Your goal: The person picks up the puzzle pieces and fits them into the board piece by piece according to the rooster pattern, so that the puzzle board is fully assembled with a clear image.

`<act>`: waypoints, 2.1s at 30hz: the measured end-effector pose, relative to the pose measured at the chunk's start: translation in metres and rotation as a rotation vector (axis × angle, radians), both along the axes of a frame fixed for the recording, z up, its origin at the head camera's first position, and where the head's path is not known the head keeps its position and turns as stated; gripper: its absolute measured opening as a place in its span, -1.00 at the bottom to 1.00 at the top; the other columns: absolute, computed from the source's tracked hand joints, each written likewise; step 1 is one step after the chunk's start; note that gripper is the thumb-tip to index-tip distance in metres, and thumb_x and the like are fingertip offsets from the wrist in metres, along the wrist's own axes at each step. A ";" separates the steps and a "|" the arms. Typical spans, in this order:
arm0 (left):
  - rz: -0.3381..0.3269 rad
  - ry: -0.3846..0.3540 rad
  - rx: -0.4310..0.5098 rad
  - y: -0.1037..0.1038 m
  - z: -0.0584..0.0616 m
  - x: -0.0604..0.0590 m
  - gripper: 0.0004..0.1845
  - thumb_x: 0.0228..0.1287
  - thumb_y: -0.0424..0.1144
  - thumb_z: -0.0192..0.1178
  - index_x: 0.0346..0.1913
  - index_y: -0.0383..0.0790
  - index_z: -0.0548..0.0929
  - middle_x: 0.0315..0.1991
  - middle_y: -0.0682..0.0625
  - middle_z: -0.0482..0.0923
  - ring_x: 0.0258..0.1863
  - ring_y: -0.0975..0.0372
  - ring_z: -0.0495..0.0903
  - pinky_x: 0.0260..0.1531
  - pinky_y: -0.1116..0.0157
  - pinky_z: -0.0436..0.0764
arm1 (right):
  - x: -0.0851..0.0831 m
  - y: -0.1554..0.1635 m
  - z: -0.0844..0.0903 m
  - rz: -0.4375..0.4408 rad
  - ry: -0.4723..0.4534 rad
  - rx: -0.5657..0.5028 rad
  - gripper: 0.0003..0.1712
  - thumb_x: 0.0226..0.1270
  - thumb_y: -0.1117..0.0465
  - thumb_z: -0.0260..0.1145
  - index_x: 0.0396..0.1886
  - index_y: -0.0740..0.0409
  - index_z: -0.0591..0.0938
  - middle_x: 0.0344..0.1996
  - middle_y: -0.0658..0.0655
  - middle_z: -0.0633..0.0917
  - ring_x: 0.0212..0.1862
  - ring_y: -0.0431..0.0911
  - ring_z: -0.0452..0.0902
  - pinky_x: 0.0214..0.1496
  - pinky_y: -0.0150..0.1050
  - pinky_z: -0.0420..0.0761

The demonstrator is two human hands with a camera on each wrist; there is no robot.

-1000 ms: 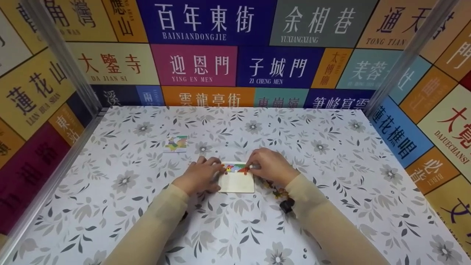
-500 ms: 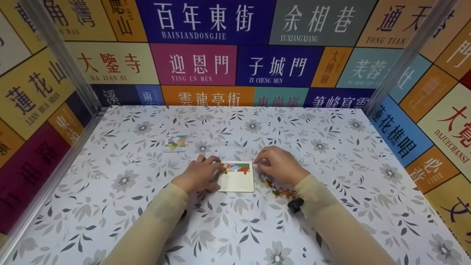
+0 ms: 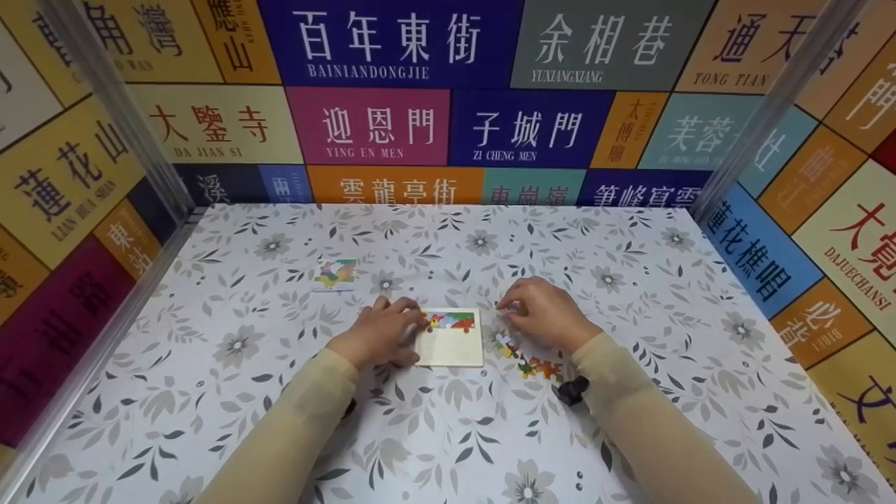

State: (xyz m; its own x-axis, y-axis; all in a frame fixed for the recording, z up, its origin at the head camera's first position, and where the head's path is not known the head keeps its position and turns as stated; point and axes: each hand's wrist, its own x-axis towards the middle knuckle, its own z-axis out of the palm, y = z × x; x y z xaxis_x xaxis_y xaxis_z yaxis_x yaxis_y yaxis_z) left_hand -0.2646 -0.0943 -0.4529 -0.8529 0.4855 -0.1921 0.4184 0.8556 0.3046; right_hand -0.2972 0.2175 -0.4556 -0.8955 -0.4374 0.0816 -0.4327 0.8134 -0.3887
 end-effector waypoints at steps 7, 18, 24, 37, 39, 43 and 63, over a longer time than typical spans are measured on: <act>-0.005 0.018 0.007 0.000 -0.002 0.000 -0.43 0.21 0.00 0.48 0.27 0.01 0.60 0.46 -0.01 0.35 0.27 -0.11 0.35 0.23 -0.17 0.42 | -0.004 0.005 -0.001 -0.029 0.024 0.023 -0.82 0.34 0.18 0.45 -0.10 -0.03 0.84 -0.03 0.02 0.77 0.14 0.01 0.61 0.25 0.04 0.59; -0.003 -0.011 0.037 0.000 -0.001 0.001 -0.43 0.21 -0.05 0.49 0.28 -0.01 0.60 0.47 -0.03 0.33 0.30 -0.10 0.32 0.28 -0.19 0.38 | -0.009 0.012 -0.001 -0.047 0.006 0.022 -0.76 0.30 0.21 0.46 -0.05 0.05 0.82 -0.02 0.07 0.75 0.13 0.04 0.62 0.24 0.05 0.59; -0.002 -0.015 0.044 -0.001 0.000 0.000 -0.42 0.19 -0.07 0.51 0.27 -0.02 0.60 0.45 -0.04 0.36 0.26 -0.09 0.34 0.26 -0.16 0.39 | -0.010 0.012 -0.002 -0.048 0.005 0.014 -0.73 0.25 0.16 0.50 -0.05 0.05 0.82 -0.02 0.06 0.75 0.11 0.03 0.62 0.23 0.04 0.59; -0.011 0.006 0.058 -0.001 -0.001 0.002 -0.40 0.20 -0.06 0.50 0.28 -0.03 0.56 0.44 -0.05 0.38 0.22 -0.10 0.37 0.22 -0.19 0.42 | -0.009 0.010 -0.004 -0.040 0.010 0.018 -0.69 0.21 0.10 0.57 -0.05 0.03 0.82 -0.07 0.06 0.77 0.09 0.04 0.63 0.23 0.05 0.59; -0.014 0.009 0.064 -0.001 0.001 0.003 -0.40 0.21 -0.06 0.50 0.29 -0.03 0.55 0.44 -0.06 0.38 0.22 -0.11 0.37 0.21 -0.20 0.42 | -0.009 0.011 -0.005 -0.028 0.023 0.021 -0.70 0.21 0.11 0.57 -0.06 0.04 0.82 -0.08 0.06 0.78 0.07 0.05 0.64 0.21 0.07 0.60; -0.010 0.005 0.067 -0.001 0.001 0.003 -0.39 0.21 -0.07 0.50 0.30 -0.01 0.55 0.44 -0.06 0.38 0.23 -0.11 0.37 0.23 -0.20 0.41 | -0.009 0.011 -0.006 -0.039 0.006 0.022 -0.71 0.21 0.11 0.57 -0.07 0.02 0.82 -0.10 0.05 0.78 0.04 0.02 0.65 0.19 0.04 0.61; 0.000 0.000 0.052 0.000 -0.001 0.003 -0.37 0.19 -0.05 0.51 0.31 0.01 0.54 0.46 -0.05 0.37 0.28 -0.11 0.37 0.27 -0.20 0.40 | -0.010 0.006 -0.006 -0.069 -0.051 0.008 -0.75 0.25 0.11 0.52 -0.08 -0.01 0.82 -0.10 0.03 0.77 0.02 -0.01 0.65 0.18 0.02 0.61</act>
State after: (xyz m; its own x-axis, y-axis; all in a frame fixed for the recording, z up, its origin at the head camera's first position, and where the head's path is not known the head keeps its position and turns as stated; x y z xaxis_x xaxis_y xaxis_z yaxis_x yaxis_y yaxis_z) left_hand -0.2619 -0.0944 -0.4535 -0.8529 0.4946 -0.1670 0.4182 0.8389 0.3485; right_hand -0.3069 0.2238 -0.4614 -0.9265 -0.3749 0.0319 -0.3553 0.8439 -0.4020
